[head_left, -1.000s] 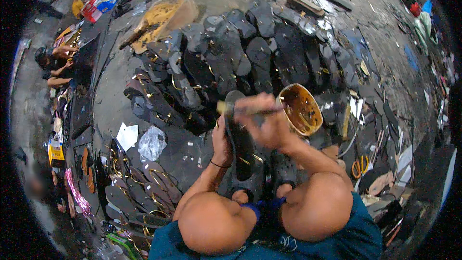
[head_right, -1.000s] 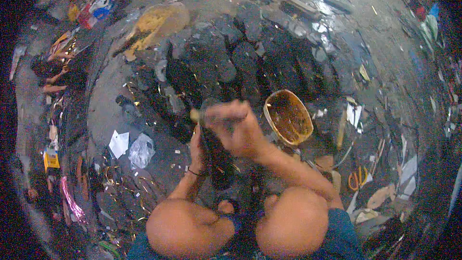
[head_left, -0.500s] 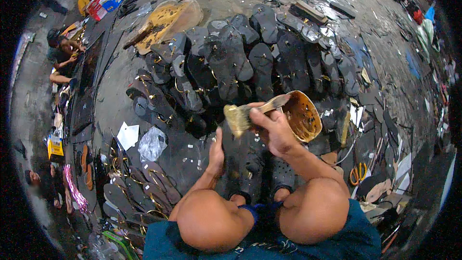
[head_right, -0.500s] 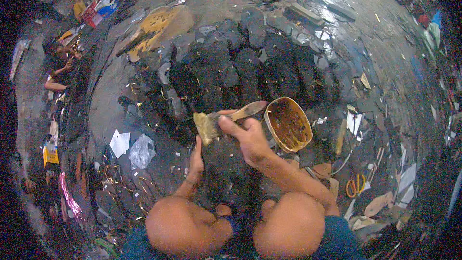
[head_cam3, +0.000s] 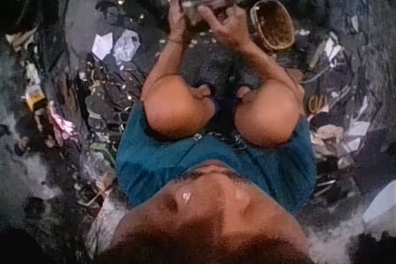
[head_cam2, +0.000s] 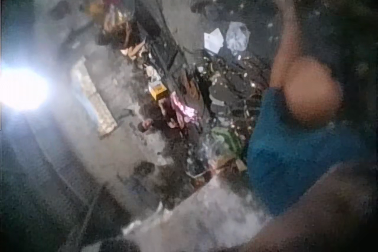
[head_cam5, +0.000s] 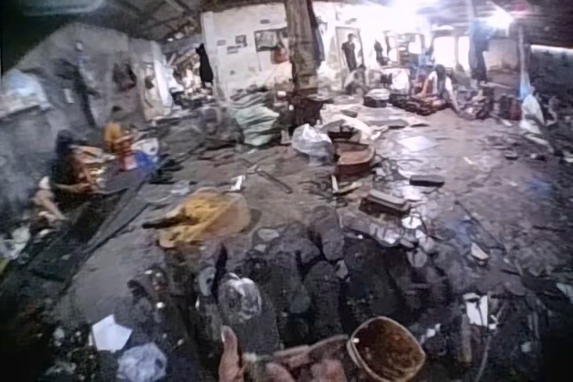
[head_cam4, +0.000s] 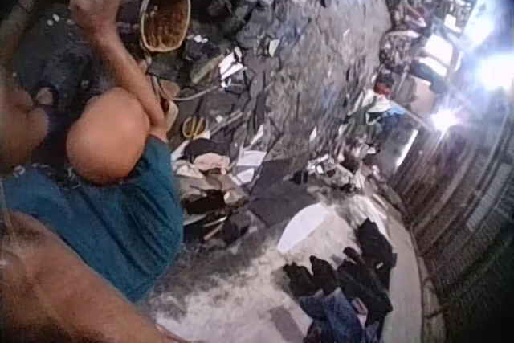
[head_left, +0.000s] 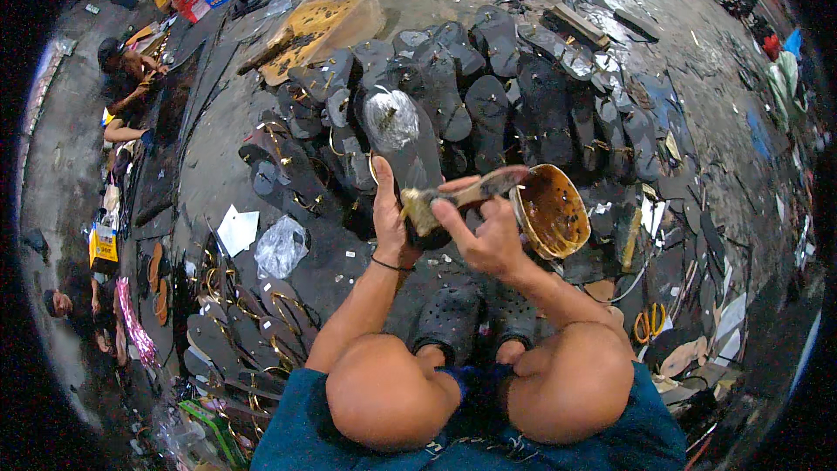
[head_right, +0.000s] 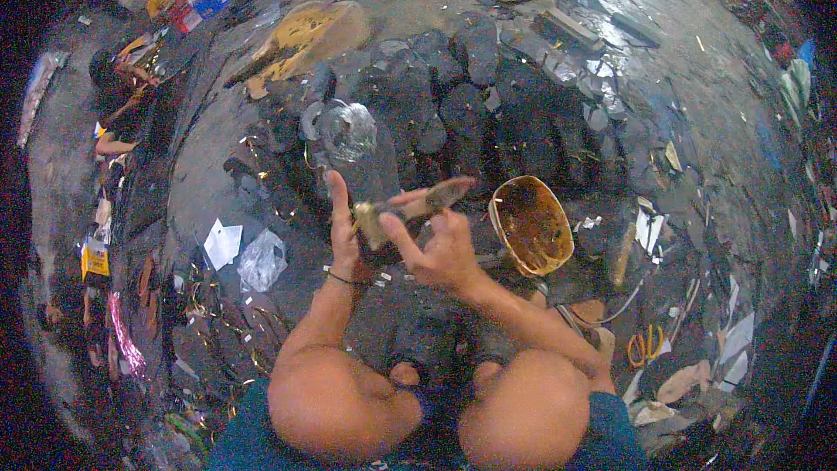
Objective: The person sits on the floor and applies glue to the soles of black sandals using a brush. They repeatedly dip the brush into a container of glue and spread it across the sole of each sandal before placing it back on the floor.
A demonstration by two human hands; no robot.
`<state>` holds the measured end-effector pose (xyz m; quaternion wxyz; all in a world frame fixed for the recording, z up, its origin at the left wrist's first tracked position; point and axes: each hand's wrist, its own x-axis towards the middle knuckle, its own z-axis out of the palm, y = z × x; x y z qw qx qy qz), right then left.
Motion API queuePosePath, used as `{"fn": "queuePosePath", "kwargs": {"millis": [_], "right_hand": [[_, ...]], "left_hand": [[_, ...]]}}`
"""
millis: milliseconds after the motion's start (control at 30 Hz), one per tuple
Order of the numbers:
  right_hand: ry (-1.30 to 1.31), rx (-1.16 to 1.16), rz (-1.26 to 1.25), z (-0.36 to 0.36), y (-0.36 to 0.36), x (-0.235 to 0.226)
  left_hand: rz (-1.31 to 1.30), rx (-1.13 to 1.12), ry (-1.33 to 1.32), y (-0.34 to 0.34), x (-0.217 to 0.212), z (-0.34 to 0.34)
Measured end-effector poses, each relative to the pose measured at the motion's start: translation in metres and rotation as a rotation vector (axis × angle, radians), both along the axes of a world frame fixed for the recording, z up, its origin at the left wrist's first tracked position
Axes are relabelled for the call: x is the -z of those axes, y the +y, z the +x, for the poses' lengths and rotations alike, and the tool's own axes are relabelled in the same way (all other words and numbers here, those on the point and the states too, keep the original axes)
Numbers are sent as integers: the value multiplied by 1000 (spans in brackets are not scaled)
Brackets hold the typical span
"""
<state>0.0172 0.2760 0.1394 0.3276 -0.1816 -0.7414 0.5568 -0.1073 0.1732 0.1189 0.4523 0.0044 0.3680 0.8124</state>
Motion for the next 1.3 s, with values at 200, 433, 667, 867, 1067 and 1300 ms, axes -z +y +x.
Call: {"fn": "queuePosePath", "kwargs": {"millis": [200,433,667,867,1067,1300], "right_hand": [[-85,92,-88,4,50,-6],[-53,-43,-111,-12,51,-22],[-337,90,96,19,56,22],[-6,115,145,3,26,-21],[-72,185,-152,3,65,15],[-172,5,-242,10,28,-38]], "left_hand": [[56,-29,12,19,-10,7],[31,-28,35,26,4,9],[79,-143,-67,28,-24,4],[-7,-192,-50,13,-1,-10],[-33,-109,95,19,-47,15],[24,-86,-114,20,10,4]]}}
